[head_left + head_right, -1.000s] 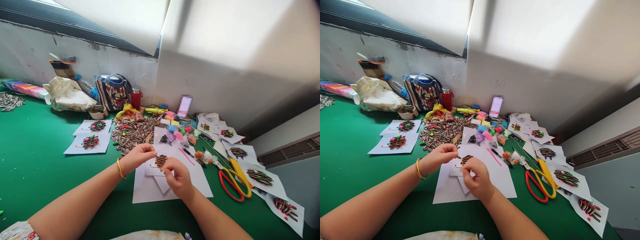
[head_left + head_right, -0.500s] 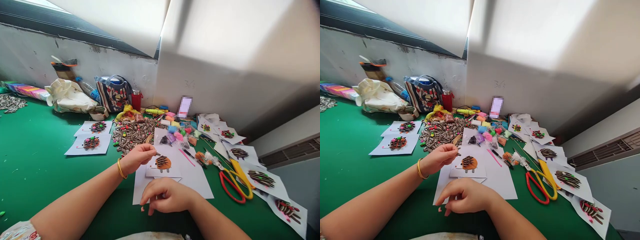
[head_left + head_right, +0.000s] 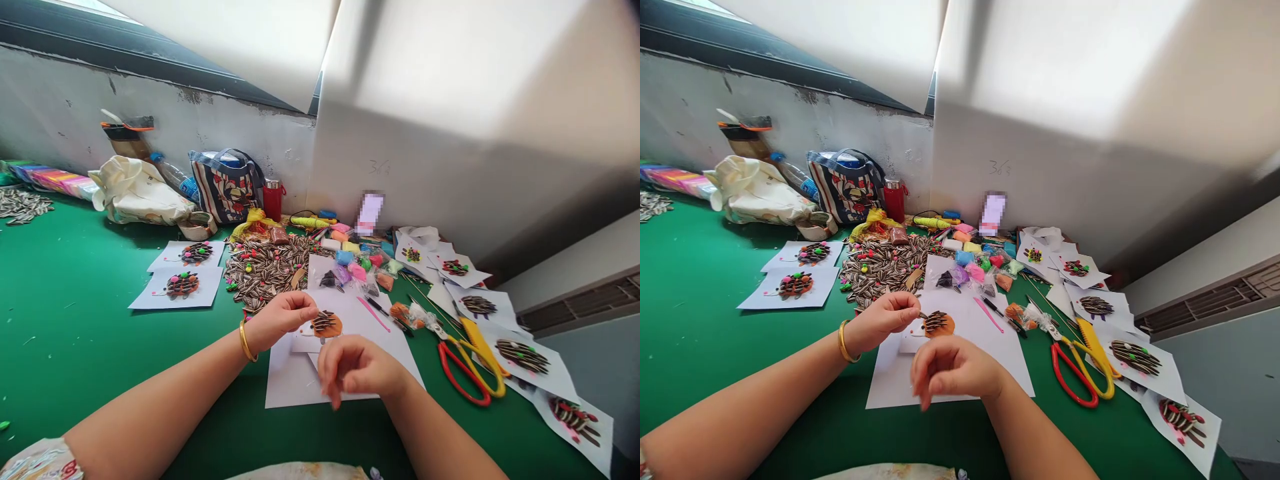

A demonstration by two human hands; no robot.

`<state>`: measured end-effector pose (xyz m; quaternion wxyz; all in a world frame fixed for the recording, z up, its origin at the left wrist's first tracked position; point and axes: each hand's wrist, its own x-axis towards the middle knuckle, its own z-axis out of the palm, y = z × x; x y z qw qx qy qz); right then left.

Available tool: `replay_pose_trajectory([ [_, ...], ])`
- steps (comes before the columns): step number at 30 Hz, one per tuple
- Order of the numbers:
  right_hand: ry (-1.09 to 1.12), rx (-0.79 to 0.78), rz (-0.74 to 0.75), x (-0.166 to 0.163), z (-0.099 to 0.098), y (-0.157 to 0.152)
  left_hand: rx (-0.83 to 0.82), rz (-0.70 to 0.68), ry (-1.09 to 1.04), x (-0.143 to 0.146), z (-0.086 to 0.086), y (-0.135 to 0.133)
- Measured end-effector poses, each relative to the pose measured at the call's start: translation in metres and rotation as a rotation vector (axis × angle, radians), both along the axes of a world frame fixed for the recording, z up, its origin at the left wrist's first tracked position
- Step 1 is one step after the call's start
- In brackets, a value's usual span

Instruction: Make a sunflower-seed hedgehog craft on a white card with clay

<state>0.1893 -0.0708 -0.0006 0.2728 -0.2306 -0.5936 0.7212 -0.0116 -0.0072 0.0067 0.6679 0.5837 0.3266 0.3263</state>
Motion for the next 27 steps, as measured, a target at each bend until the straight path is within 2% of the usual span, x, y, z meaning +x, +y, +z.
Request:
replay_pose_trajectory([
  [1,-0.028,-0.028,0.104,0.000,0.001,-0.001,-0.003,0.007,-0.007,0.000,-0.001,0.000],
  [3,-0.094,-0.066,0.145,0.001,0.002,0.000,0.002,0.015,-0.004,0.001,-0.001,0.000],
  [7,-0.113,-0.121,-0.040,0.003,-0.004,0.008,0.060,-0.007,0.031,0.004,-0.002,-0.004],
  [13,-0.066,-0.175,-0.106,0.005,-0.018,0.014,0.239,-0.043,0.172,0.010,-0.002,-0.012],
  [17,-0.086,-0.166,-0.183,0.003,-0.017,0.013,0.300,-0.026,0.181,0.009,0.000,-0.013],
  [21,-0.008,-0.149,-0.374,0.001,-0.013,0.014,0.366,-0.041,0.230,0.009,-0.003,-0.015],
  [24,0.021,-0.144,-0.480,-0.001,-0.013,0.015,0.515,-0.074,0.372,0.011,-0.007,-0.019],
  [27,0.040,-0.133,-0.505,-0.002,-0.014,0.017,0.658,-0.086,0.454,0.015,-0.008,-0.023],
])
